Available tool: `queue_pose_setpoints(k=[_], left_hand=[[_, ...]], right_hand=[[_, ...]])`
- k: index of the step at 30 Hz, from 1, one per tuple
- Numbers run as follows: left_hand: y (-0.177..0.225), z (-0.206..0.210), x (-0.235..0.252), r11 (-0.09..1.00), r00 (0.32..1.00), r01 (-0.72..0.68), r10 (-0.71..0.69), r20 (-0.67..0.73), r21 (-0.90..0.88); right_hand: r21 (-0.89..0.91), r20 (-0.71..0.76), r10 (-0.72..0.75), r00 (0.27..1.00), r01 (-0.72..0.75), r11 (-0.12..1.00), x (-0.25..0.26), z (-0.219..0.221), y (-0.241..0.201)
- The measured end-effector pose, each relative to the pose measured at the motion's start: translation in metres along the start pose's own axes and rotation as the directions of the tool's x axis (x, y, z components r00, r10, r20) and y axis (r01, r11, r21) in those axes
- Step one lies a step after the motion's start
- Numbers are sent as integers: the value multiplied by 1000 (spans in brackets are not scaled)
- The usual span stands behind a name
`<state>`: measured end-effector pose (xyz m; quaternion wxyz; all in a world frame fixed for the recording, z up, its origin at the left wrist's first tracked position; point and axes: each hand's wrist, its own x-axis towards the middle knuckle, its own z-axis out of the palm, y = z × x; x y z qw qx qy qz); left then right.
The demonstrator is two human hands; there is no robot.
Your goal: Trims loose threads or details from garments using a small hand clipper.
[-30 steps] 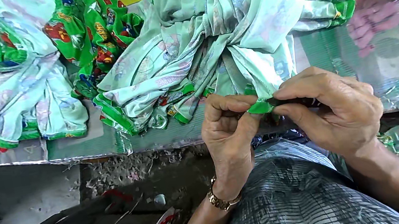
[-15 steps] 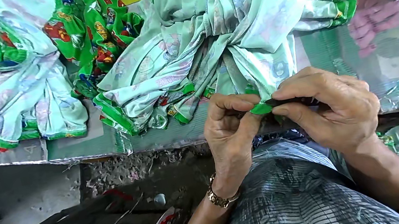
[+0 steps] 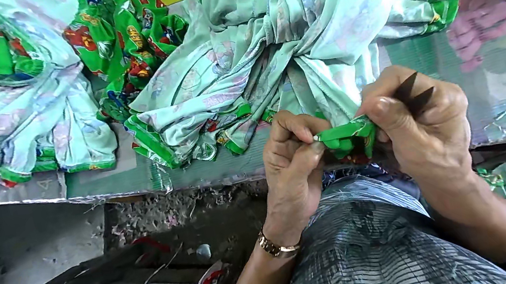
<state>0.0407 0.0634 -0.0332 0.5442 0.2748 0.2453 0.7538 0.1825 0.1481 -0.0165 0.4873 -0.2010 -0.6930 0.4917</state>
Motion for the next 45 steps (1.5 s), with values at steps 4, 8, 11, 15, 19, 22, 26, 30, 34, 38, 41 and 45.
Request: queue_pose_setpoints(k=[4, 8, 11, 15, 19, 22, 26, 30, 34, 38, 41, 45], left_hand=[[-1, -2, 0, 1000, 999, 11, -11, 37, 0], [1, -8, 2, 998, 999, 13, -10, 46, -58], [0, -7, 3, 998, 999, 13, -10, 40, -69], [3, -7, 2, 1000, 999, 6, -5, 44, -28], [18, -10, -4, 858, 989, -107, 40, 143, 502], [29, -6, 0, 482, 963, -257, 51, 266, 838], [30, -5, 7, 545, 950, -285, 50, 308, 789], [25, -2, 8, 901, 985, -85, 14, 170, 425], [23, 2, 8, 924, 998, 26, -48, 47, 382], [20, 10, 4, 806, 999, -39, 15, 46, 591], [19, 18, 2, 719, 996, -90, 56, 72, 689], [15, 22, 2, 553, 980, -197, 119, 157, 809]], right_hand=[[-9, -54, 10, 998, -10, 1000, -7, -4, 1], [-137, -103, -9, 995, -5, 991, -10, -18, 1], [-250, 55, -36, 998, 48, 967, -15, -19, -3], [-434, 217, -69, 974, 160, 887, -22, -7, 1], [-66, 202, 74, 977, -62, 996, -19, -24, -7], [121, 207, 145, 968, -172, 978, -16, -31, -9], [174, 207, 211, 955, -249, 953, -10, -32, -8], [-3, 190, 173, 967, -175, 984, -9, -31, -10], [-184, 127, 142, 982, -117, 976, -12, -33, -12], [-405, 75, -26, 997, 54, 913, -16, -32, -9], [-428, 77, -121, 990, 142, 892, -18, -22, -10], [-465, 105, -180, 978, 208, 861, -15, -11, -4]])
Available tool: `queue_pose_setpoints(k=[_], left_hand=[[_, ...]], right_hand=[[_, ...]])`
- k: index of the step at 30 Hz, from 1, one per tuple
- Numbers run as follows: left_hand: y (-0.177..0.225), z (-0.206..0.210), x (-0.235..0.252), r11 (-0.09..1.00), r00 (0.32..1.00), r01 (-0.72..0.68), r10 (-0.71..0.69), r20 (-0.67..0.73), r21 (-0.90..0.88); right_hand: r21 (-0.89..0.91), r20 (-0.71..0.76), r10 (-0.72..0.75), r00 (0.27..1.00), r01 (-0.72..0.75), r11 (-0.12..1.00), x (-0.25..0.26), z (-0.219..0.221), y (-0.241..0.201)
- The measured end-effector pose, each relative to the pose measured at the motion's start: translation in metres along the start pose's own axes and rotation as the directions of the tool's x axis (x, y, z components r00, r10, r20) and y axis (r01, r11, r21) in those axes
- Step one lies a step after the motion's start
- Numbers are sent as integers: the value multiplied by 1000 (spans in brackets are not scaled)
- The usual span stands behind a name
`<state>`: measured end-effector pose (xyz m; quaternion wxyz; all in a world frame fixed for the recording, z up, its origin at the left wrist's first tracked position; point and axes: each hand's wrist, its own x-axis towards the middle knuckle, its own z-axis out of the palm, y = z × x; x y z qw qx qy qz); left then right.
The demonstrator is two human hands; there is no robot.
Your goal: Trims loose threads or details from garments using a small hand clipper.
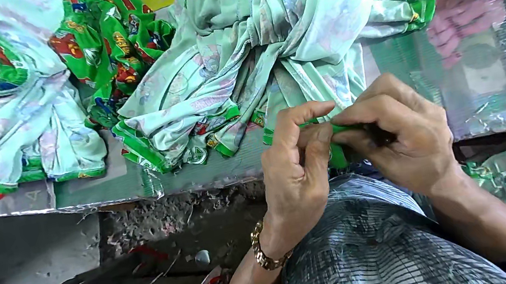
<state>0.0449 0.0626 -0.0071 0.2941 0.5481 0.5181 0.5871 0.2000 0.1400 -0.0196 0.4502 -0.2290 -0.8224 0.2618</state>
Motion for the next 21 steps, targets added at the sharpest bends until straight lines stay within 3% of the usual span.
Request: queue_pose_setpoints(k=[7, 13, 18, 21], left_hand=[[-2, 3, -2, 1000, 1000, 11, -11, -17, 15], [-4, 3, 0, 996, 999, -34, 34, 1, 76], [-2, -1, 4, 991, 994, -64, 53, 94, 119], [-3, -1, 5, 962, 987, -108, 73, 146, 250]], right_hand=[[246, 17, 148, 989, -148, 958, 1, -4, 3], [351, 63, 170, 983, -182, 919, 1, -10, 5], [260, 37, 99, 994, -105, 960, 5, -11, 4], [172, 52, 63, 997, -71, 982, 6, -13, 4]])
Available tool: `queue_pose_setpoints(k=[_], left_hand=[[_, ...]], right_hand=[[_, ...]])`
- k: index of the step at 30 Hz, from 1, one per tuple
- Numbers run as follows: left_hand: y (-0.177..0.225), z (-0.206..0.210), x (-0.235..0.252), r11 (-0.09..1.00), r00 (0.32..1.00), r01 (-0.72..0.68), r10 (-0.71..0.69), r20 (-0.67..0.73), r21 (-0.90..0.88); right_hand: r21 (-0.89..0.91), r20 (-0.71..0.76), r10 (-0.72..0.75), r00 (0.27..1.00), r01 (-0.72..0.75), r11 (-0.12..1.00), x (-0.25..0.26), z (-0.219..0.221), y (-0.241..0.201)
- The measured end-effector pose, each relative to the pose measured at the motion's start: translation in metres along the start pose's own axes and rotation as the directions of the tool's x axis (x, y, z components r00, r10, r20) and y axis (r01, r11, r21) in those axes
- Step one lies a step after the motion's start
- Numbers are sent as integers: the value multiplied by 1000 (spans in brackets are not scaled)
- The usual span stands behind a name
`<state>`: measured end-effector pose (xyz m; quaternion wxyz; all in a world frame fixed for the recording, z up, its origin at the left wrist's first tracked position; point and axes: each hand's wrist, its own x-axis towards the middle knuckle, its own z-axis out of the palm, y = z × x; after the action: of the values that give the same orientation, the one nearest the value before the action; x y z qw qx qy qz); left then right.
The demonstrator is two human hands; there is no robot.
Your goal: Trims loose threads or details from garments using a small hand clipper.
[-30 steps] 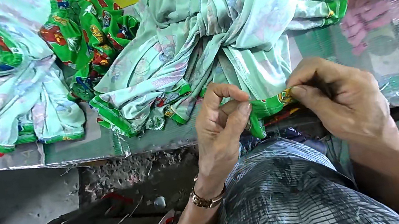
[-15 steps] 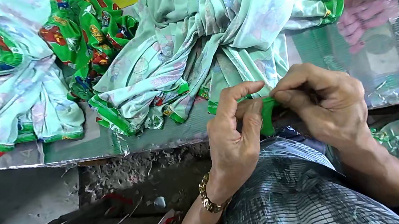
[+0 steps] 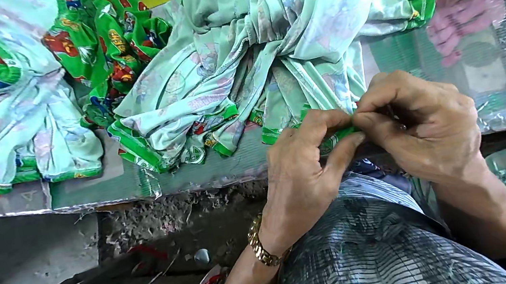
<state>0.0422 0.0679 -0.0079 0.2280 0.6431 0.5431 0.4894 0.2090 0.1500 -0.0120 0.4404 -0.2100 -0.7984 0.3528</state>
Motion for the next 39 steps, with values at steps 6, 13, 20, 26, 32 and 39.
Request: queue_pose_setpoints(k=[6, 13, 20, 26, 32, 39], left_hand=[[-1, -9, 11, 1000, 999, 24, -25, 41, 19], [-1, -21, 25, 996, 990, 77, -71, 121, -47], [-1, -21, 30, 1000, 986, 8, -11, 165, 15], [-3, -21, 30, 1000, 986, -7, 8, 166, -6], [-3, -20, 30, 999, 988, -24, 29, 154, -33], [7, -36, 9, 947, 990, -138, 132, 41, 289]], right_hand=[[-254, 128, 116, 985, -81, 964, -1, -16, -6], [-314, 269, 169, 948, -80, 946, 6, -32, -2], [-190, 351, 160, 923, -97, 977, 13, -32, 7], [-14, 366, 136, 921, -140, 990, 15, -30, 11], [-2, 358, 152, 921, -162, 987, 15, -27, 12], [111, 339, 163, 927, -212, 971, 10, -35, 9]])
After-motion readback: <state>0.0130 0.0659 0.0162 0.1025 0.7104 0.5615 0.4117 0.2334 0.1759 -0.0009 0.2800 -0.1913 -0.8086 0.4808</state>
